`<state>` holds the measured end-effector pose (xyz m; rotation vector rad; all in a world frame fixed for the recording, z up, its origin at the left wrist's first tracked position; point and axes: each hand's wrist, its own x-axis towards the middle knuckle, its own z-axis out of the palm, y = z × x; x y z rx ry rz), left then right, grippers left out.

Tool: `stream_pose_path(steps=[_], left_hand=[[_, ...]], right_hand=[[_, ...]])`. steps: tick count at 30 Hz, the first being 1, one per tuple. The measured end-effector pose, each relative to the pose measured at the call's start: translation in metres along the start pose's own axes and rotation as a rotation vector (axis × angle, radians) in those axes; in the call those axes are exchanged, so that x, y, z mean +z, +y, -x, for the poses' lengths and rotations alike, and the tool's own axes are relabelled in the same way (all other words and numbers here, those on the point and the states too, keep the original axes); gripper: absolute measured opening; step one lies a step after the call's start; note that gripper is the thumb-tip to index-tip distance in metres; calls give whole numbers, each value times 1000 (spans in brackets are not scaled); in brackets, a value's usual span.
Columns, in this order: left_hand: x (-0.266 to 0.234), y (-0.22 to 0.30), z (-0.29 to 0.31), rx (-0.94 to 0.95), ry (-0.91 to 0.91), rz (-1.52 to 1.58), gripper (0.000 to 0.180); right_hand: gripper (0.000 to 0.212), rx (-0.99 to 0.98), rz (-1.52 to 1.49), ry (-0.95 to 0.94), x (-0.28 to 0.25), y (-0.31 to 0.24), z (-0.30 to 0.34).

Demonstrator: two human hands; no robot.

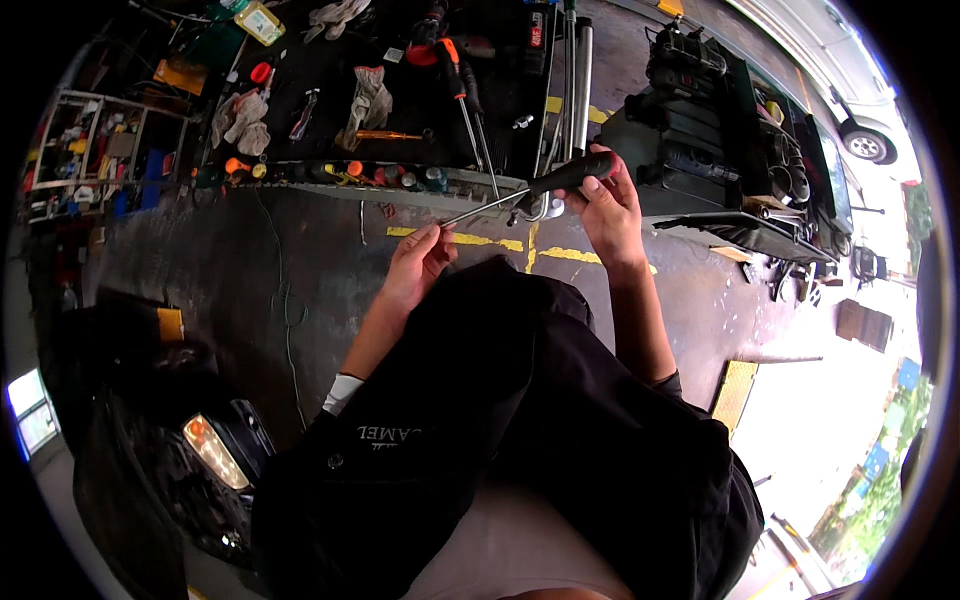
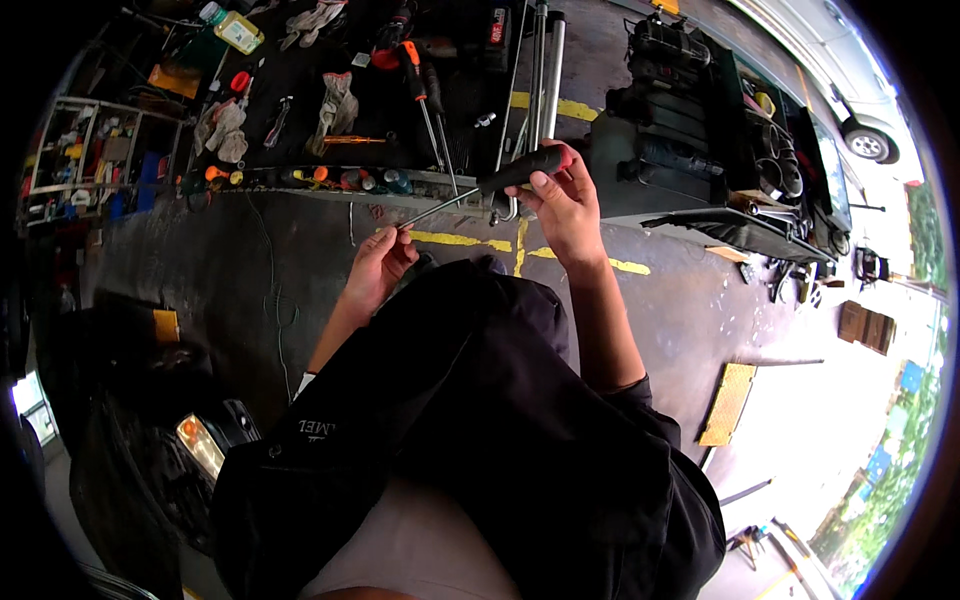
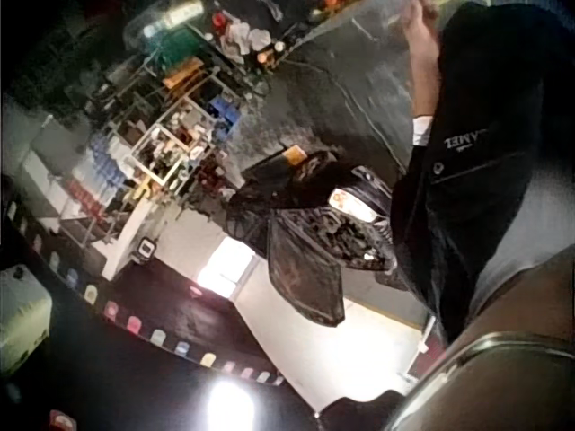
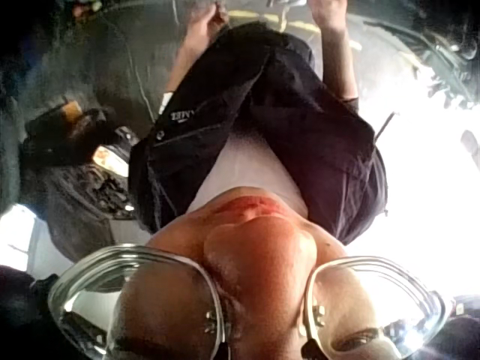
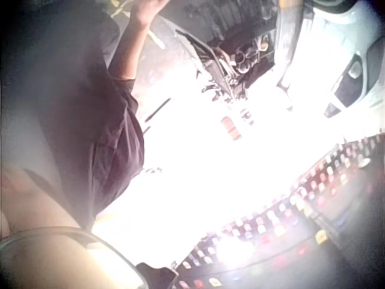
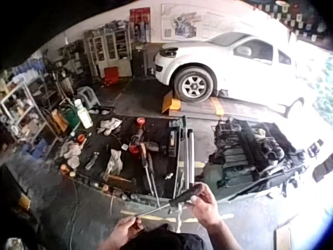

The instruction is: The person picks up and places down various hand tools on a workbench, including screwdrivers and wrenches. They handle each tool individually, rotating and inspecting them before returning them to the bench.

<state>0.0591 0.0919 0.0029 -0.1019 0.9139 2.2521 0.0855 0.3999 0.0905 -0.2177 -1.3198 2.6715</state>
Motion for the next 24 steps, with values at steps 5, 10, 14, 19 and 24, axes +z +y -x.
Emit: stream_pose_path(steps=[5,10,14,19,24], left_hand=[[16,-20,11,33,120,107,29],[20,-39,22,84,215,177,29],[10,-54,26,143,238,195,32],[4,-71,21,203,252,248,35],[-14,-80,3,189,242,251,35]], right_hand=[[37,55,-110,-100,-8,-2,-6],[36,120,-125,-165,-18,3,-11],[41,133,-110,-213,-18,12,-15],[49,147,24,-222,-6,12,-25],[49,14,280,-298,7,17,-46]])
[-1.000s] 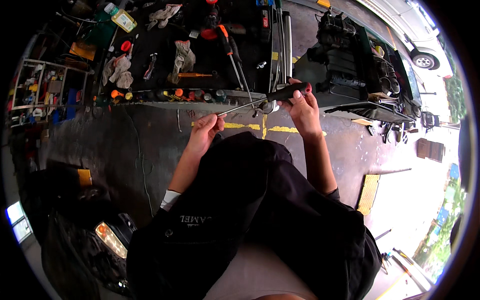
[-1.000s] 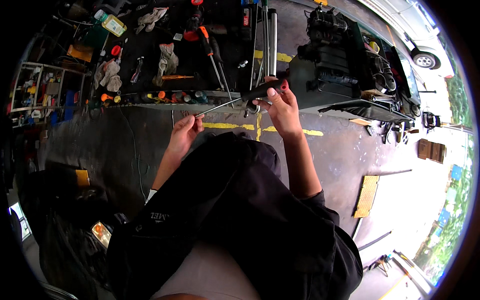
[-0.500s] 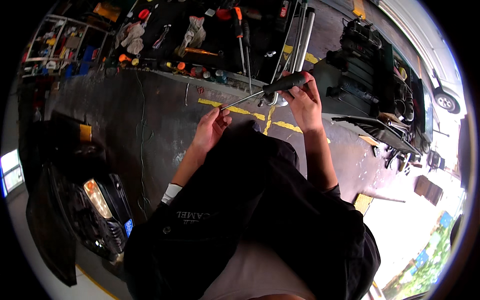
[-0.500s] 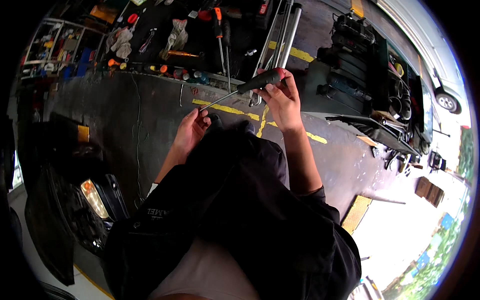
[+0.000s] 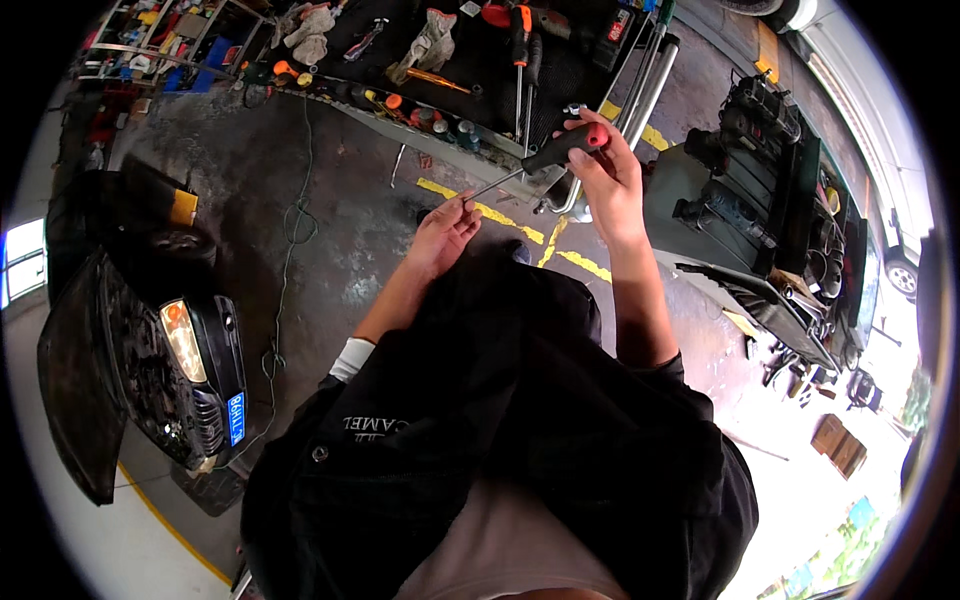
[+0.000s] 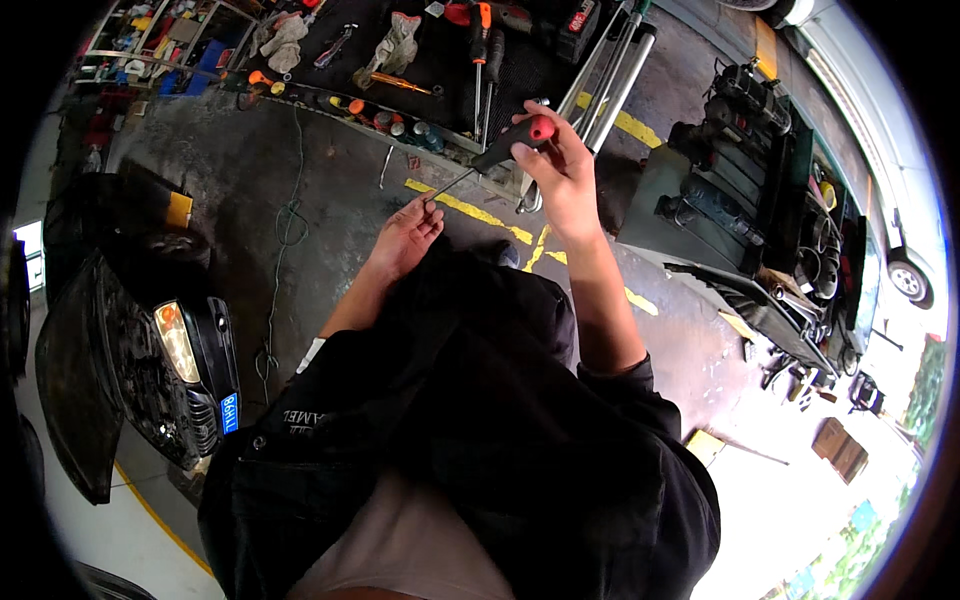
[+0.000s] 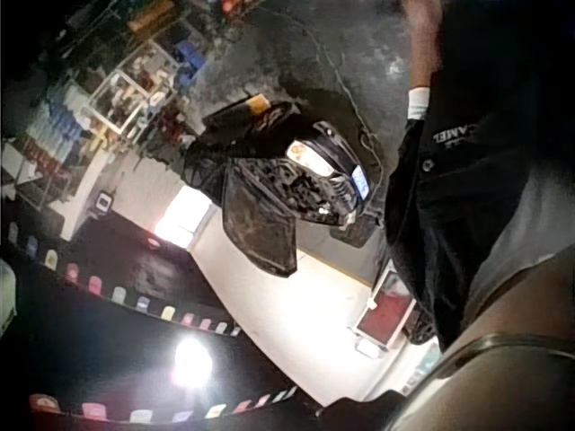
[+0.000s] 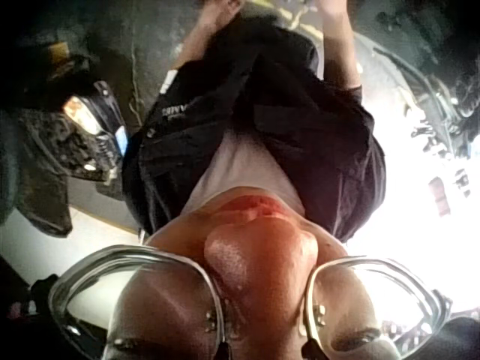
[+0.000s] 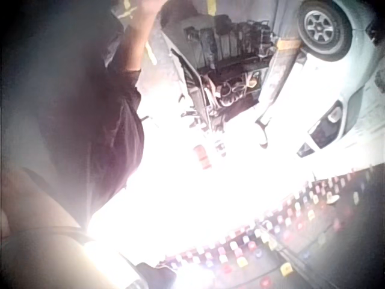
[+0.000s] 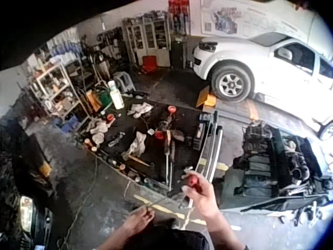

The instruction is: The person picks up and places down various hand tools on a workbench, including screwdrivers and wrenches. They handle each tool individually, rotating and inspecting them before returning them to the bench.

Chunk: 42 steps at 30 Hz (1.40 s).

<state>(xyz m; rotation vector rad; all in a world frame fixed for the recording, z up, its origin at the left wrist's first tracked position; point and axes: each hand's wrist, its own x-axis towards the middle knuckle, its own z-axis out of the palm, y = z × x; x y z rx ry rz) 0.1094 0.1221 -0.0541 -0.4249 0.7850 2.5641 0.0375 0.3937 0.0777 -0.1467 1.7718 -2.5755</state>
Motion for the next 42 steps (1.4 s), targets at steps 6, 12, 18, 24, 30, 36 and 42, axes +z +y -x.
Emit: stream_pose_path(steps=[6,12,18,24,30,36,42], left_hand=[[-8,-1,-30,-87,103,-114,34],[-15,-4,-57,-141,75,-161,25],[-26,-7,-85,-108,79,-203,25],[-18,-12,-95,-81,211,-341,29],[-19,-23,-106,-66,322,-281,26],[-25,-26,-114,-52,352,-291,18],[-28,-30,-116,-39,330,-364,19]], right_hand=[[50,-34,225,-135,29,-14,-14],[49,-125,430,-164,47,-4,-32],[48,-185,636,-198,57,-3,-48],[47,-159,758,-211,60,6,-57],[46,-129,758,-236,60,14,-55],[45,-54,854,-248,68,5,-50],[46,-187,839,-230,68,12,-46]])
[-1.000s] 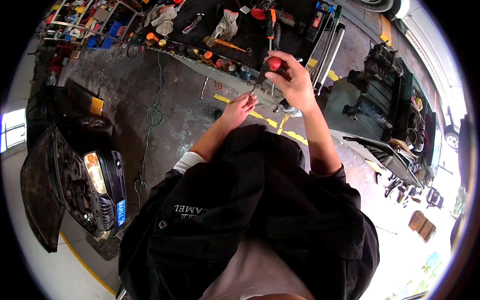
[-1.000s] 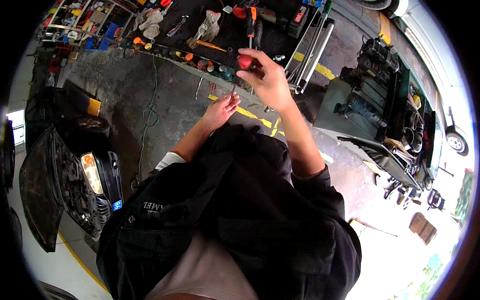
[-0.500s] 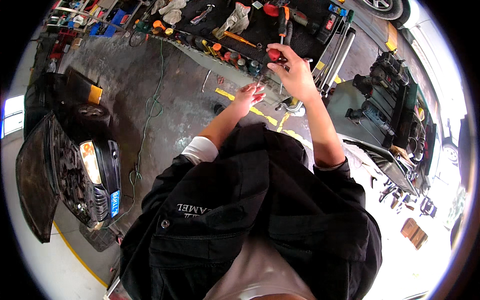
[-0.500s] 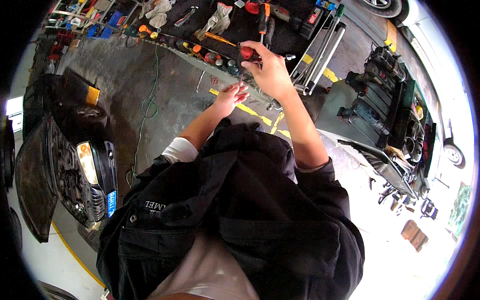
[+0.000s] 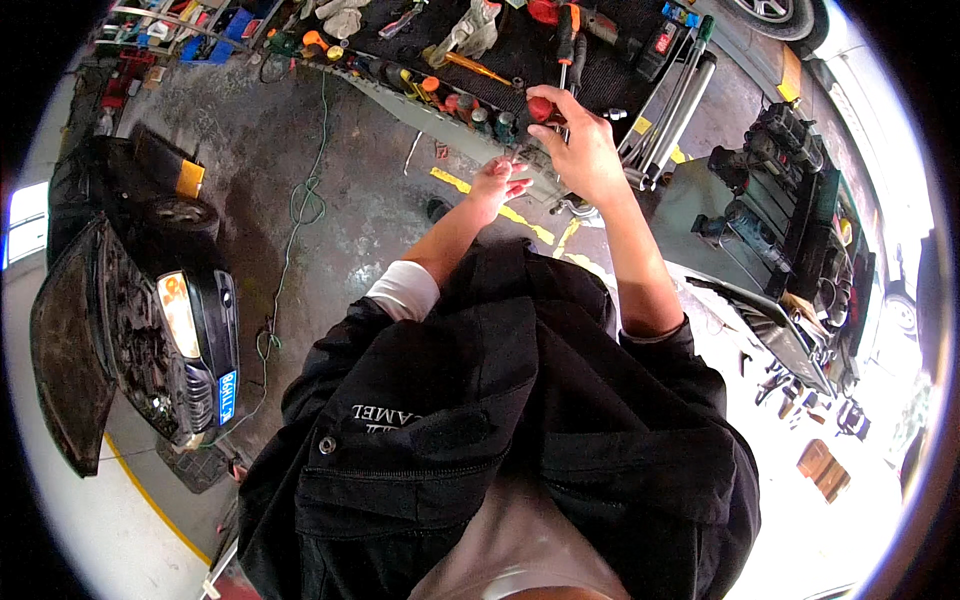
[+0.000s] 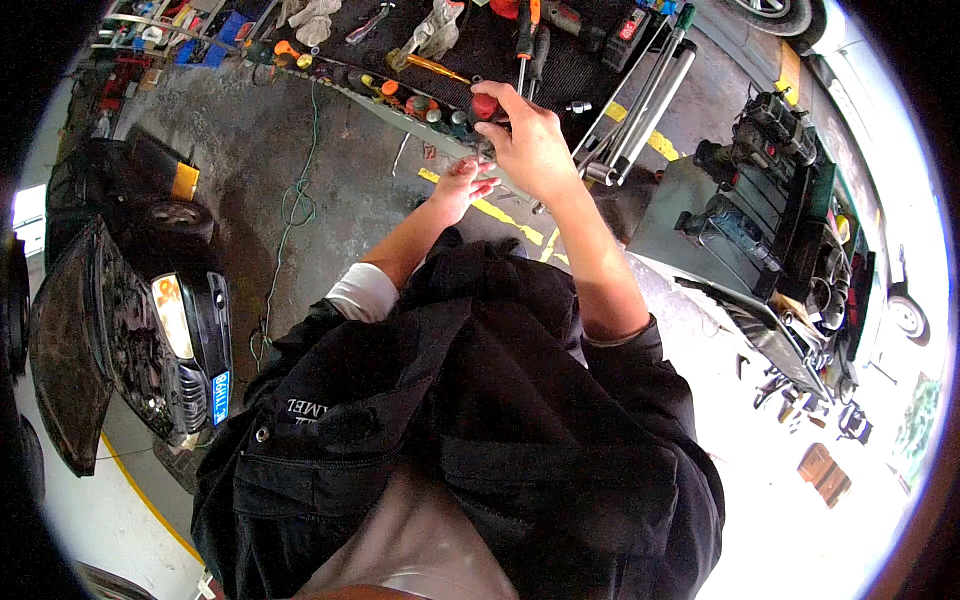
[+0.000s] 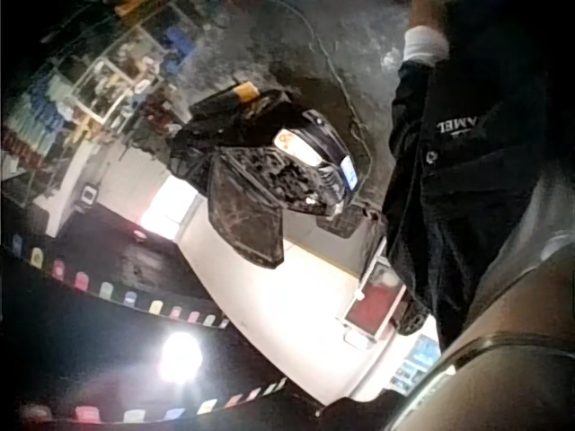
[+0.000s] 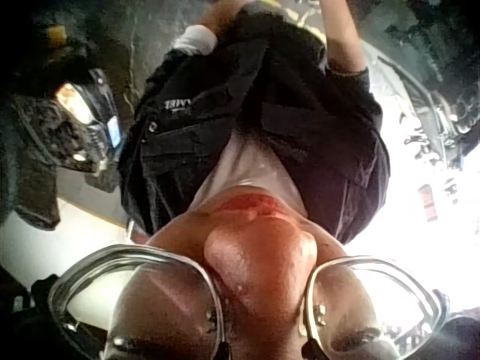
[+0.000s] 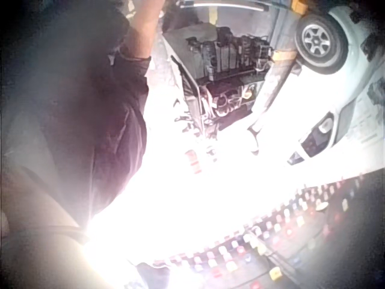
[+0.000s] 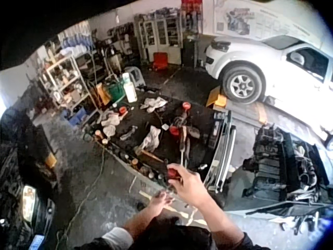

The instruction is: The person picks up and places down various hand tools on a workbench, including screwdrivers and wrenches. They handle each tool individually, rotating and inspecting them before returning them to the bench.

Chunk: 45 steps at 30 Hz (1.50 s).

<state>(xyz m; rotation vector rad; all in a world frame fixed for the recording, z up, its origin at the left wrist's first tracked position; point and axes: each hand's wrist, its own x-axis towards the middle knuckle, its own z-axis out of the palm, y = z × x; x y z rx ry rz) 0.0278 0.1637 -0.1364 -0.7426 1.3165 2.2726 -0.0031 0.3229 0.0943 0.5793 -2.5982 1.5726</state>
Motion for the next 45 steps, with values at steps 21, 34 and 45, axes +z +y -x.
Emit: stream_pose_path(steps=[21,34,45], left_hand=[[-14,-20,-22,206,-102,-188,28],[-16,-25,-11,266,-109,-189,23],[-3,-35,-2,207,-215,-250,26]], right_hand=[[45,0,82,40,15,-3,10],[45,18,43,-18,12,-1,10],[46,3,99,-81,-11,-2,16]])
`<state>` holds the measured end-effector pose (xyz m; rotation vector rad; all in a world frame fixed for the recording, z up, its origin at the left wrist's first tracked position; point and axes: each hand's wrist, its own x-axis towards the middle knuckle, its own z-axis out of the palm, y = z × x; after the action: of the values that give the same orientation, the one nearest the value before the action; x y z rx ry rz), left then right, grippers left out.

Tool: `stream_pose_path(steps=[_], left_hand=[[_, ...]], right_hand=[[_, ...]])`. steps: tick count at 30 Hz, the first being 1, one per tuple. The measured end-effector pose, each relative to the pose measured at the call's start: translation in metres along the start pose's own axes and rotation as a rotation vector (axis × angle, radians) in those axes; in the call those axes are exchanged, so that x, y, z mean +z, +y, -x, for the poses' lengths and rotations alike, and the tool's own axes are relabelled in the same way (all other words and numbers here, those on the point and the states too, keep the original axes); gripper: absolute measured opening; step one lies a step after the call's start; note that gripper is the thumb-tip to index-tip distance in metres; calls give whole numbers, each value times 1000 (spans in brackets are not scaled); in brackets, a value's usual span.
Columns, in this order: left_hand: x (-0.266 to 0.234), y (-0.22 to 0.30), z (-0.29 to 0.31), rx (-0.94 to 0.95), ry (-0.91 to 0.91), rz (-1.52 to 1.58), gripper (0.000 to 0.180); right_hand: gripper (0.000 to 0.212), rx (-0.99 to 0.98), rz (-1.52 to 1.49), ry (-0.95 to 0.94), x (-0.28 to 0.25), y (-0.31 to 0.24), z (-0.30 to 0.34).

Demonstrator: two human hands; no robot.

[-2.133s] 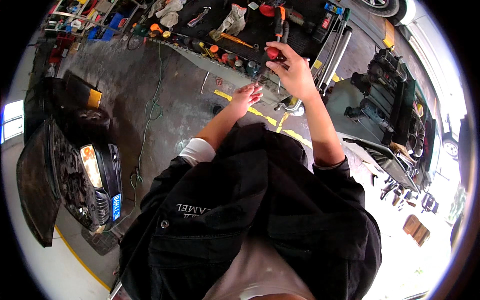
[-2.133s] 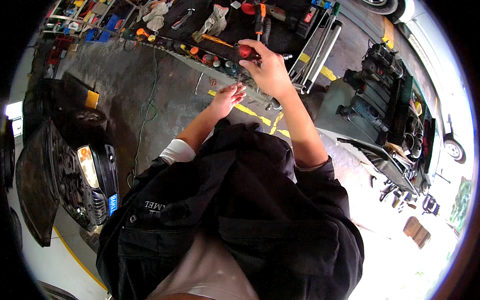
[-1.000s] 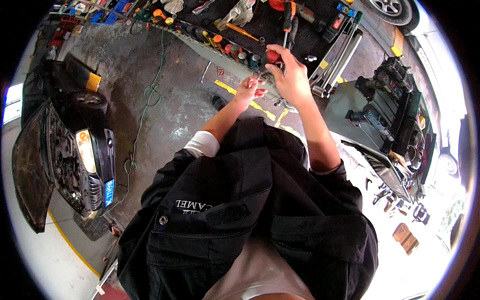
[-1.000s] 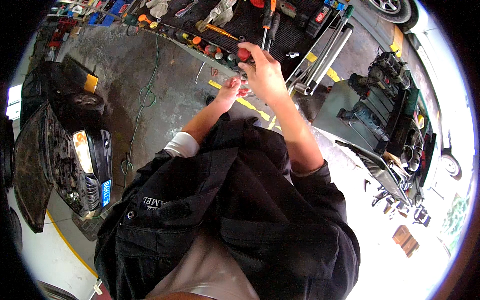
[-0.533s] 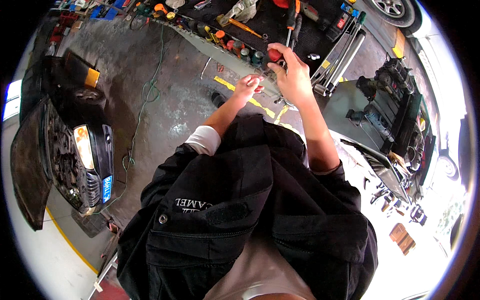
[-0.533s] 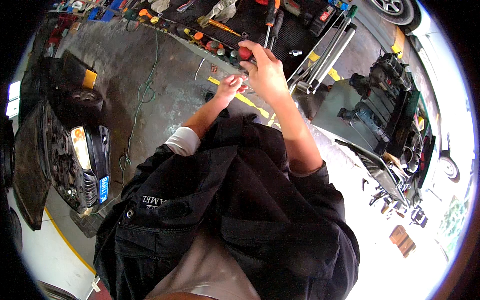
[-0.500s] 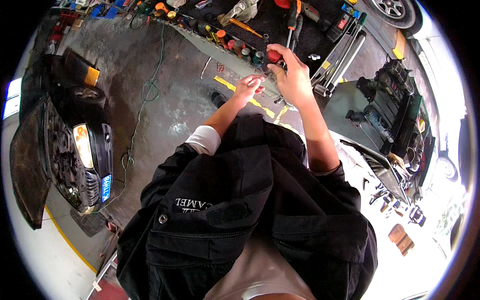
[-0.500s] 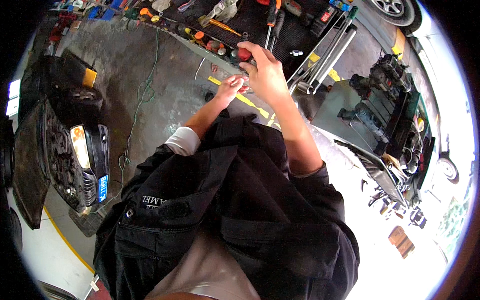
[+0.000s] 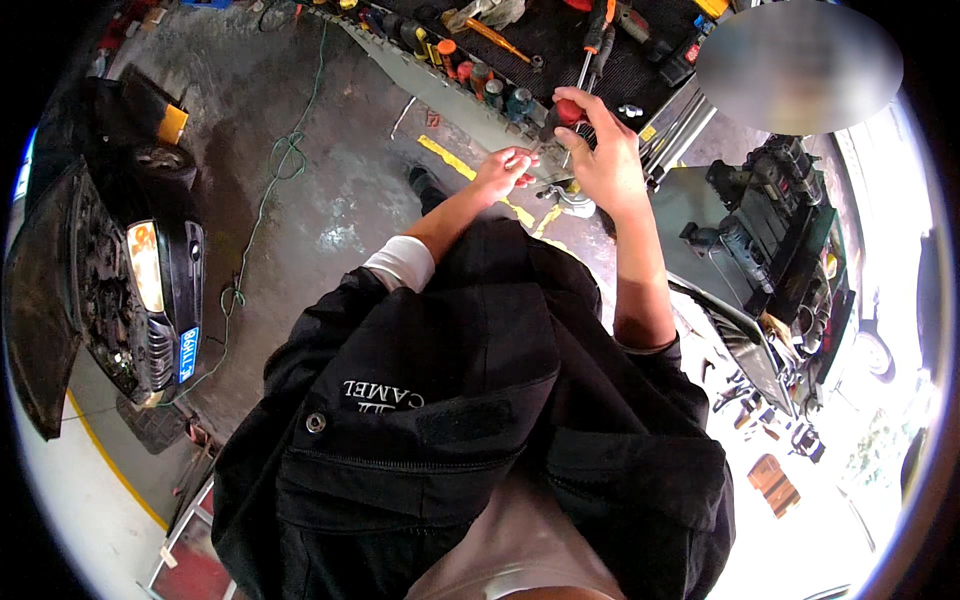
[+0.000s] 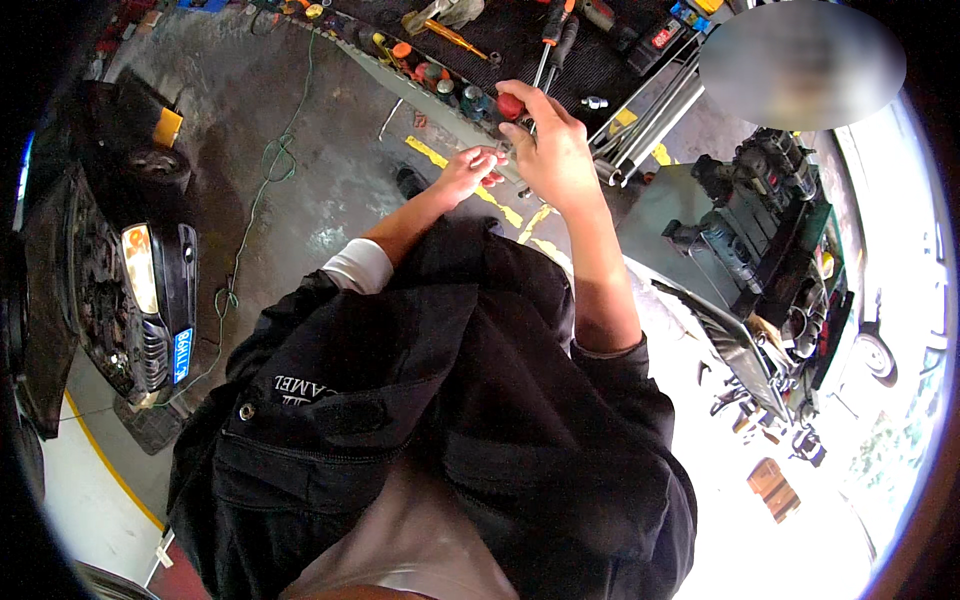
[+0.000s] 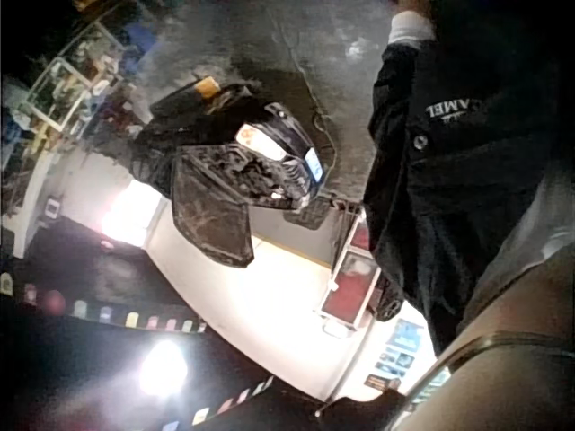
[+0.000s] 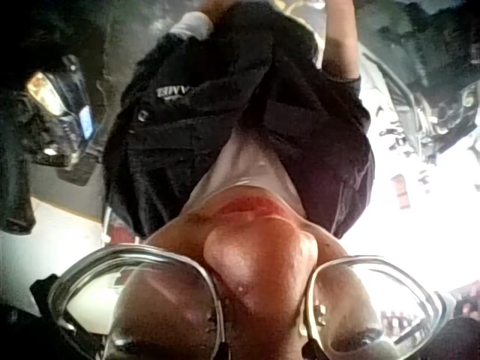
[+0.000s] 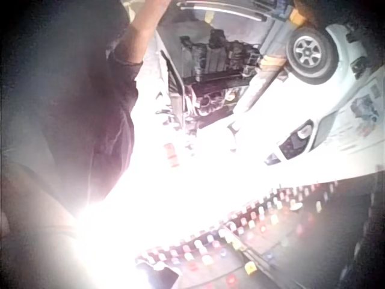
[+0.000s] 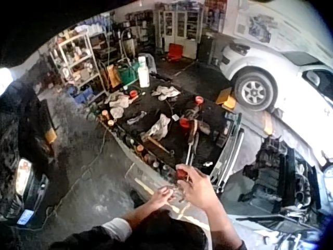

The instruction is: The person picks up and places down various hand tools on a workbench, including screwdrivers and wrenches. They handle each tool individually, rotating and inspecting them before returning them to the bench.

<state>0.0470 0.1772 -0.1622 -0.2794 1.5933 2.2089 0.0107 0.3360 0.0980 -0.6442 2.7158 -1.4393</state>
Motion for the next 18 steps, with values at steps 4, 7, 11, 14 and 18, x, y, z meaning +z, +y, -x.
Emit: stream_pose_path(steps=[4,7,11,14,18], left_hand=[[-1,-4,-7,-28,14,18,29],[-8,-6,-13,-29,16,4,30],[-2,-2,-15,-41,54,-39,28],[1,-4,-20,-77,89,-79,27],[-2,-15,-32,-128,127,-155,29]], right_hand=[[46,-1,5,-59,2,-3,2],[45,4,27,-49,3,-3,1],[44,22,83,-28,3,2,-2],[45,-97,189,-52,3,9,-5],[46,-192,280,-47,8,19,-9]])
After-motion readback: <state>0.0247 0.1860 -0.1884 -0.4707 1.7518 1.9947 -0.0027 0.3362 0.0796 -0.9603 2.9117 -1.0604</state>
